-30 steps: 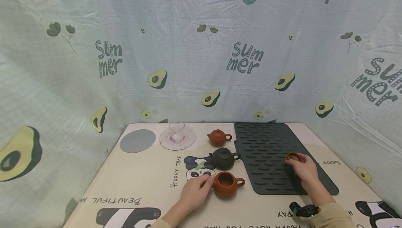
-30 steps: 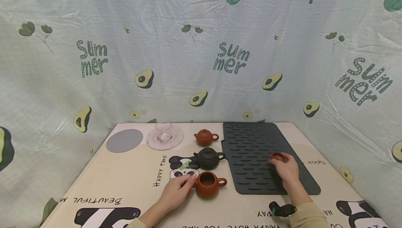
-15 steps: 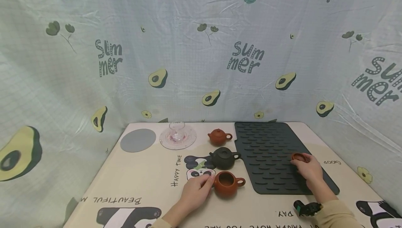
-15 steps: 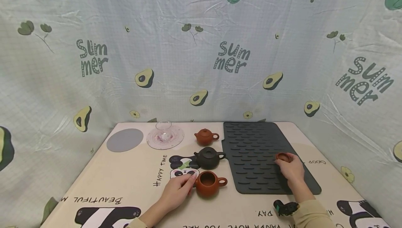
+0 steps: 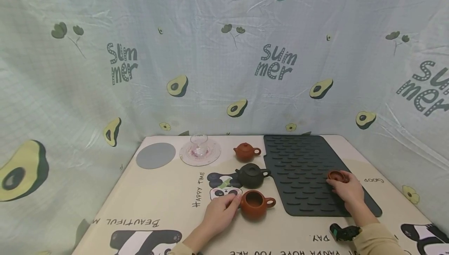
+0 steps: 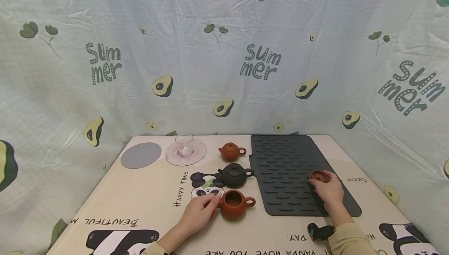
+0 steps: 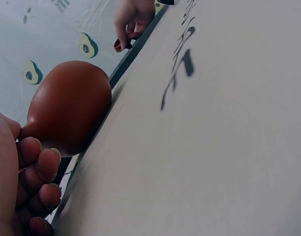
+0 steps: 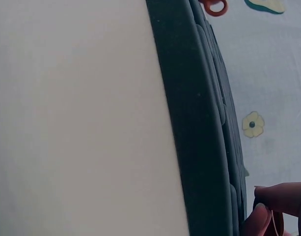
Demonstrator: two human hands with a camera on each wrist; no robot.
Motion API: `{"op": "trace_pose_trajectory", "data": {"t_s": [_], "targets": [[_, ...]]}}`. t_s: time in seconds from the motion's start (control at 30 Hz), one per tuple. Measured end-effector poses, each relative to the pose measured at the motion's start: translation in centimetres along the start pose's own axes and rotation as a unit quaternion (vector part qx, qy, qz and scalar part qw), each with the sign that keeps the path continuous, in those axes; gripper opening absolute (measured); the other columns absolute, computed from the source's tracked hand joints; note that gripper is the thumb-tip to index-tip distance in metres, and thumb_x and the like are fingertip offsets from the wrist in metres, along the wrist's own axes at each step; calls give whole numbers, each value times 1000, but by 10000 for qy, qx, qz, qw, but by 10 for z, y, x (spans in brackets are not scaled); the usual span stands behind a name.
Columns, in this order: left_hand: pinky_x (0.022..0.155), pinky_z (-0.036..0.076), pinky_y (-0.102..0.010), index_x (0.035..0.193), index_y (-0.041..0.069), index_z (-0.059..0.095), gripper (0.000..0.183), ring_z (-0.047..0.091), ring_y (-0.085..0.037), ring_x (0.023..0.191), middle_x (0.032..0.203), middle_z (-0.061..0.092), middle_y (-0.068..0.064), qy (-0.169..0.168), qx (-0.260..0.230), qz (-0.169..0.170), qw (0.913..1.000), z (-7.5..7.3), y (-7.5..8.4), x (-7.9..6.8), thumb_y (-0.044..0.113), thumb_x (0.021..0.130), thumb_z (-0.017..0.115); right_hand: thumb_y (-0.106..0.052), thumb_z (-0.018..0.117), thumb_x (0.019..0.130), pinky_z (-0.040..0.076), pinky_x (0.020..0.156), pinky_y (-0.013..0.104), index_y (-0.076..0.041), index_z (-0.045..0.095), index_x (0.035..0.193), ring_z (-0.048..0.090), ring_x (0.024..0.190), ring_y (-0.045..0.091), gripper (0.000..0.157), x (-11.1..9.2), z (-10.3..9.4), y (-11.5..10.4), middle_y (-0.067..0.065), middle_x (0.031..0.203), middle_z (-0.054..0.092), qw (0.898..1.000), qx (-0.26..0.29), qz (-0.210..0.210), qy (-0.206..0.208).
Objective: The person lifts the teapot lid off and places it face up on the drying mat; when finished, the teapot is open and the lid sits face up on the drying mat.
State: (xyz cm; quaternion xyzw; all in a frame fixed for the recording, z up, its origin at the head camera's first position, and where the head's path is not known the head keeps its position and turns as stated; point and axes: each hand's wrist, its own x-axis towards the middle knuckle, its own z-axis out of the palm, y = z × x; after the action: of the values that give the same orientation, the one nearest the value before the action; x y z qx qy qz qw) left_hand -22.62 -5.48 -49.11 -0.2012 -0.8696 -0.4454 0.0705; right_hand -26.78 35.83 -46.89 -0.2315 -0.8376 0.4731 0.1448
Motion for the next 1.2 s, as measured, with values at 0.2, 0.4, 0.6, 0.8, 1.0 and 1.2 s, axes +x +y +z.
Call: {"op": "trace_pose_trajectory", "data": {"t_s": [0.2,0.4,0.6,0.8,1.0,1.2], "targets": [[58,35,-24,69,24,55,46,49,-3,61,60,50,15,-28,12,-4,10000,1,0,1,46,108,47,-10,70,94,44,52,17,8,30,153,67,86,35,74,-1,-1,2,37,140,38,9999,-3,39,145],[58,35,-24,69,24,55,45,49,-3,61,60,50,15,-32,19,5,10000,2,0,2,45,109,47,-10,72,93,43,53,18,8,32,152,62,92,38,74,-3,-3,3,35,138,40,9999,-48,-19,128],[58,35,-24,69,24,54,44,49,-3,61,60,50,15,-6,52,27,10000,2,0,2,42,109,48,-12,70,94,43,53,17,8,34,150,58,105,43,70,-3,-2,3,36,140,43,9999,8,8,127],[57,35,-24,68,24,55,44,49,-3,60,59,50,15,22,41,40,10000,1,1,2,39,109,49,-13,70,94,43,53,16,9,35,150,59,105,43,69,-3,-1,3,36,139,45,9999,44,-38,94],[58,35,-24,68,24,55,45,50,-2,61,59,50,15,15,72,-7,10000,1,0,1,44,108,48,-19,67,96,54,84,38,8,26,155,51,122,49,76,-2,0,-1,37,151,33,9997,46,193,119],[58,35,-24,68,24,55,45,50,-3,61,59,50,15,49,55,19,10000,0,0,0,43,108,48,-26,63,98,23,113,64,3,19,159,25,145,53,81,-1,-3,-23,32,162,19,9995,157,150,243]]}}
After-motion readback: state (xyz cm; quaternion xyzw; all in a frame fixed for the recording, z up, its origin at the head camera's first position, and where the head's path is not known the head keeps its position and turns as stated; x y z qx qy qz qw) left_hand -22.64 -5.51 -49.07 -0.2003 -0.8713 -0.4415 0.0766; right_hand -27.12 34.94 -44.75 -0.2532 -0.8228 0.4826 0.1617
